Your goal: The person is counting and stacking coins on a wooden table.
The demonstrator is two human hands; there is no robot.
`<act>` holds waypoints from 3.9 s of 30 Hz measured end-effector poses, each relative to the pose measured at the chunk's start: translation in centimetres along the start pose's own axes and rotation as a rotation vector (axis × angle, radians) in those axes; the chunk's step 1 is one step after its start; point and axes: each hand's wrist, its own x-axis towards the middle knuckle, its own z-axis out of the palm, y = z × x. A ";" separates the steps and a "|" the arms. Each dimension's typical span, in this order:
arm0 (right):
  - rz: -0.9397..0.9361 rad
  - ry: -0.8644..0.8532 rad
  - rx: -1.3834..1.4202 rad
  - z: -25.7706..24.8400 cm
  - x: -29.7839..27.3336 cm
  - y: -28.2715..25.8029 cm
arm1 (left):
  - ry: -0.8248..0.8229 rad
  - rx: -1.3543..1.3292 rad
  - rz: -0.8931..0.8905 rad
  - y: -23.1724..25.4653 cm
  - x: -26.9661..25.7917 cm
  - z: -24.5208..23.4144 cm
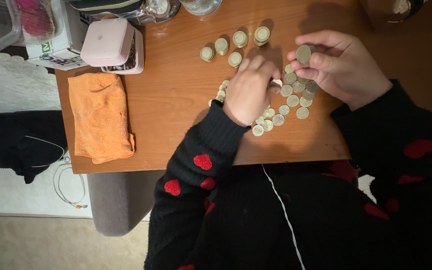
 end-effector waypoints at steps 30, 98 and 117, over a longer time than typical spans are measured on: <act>-0.053 0.075 0.153 1.4 0.2 0.1 | 0.093 -0.212 0.175 0.8 0.0 -1.1; -0.037 0.045 -0.321 6.1 -0.6 -0.5 | 0.131 -0.111 -0.042 1.0 -6.9 -5.2; -0.087 0.202 -0.058 4.3 0.3 0.6 | 0.109 0.293 0.046 -0.8 -1.0 -0.1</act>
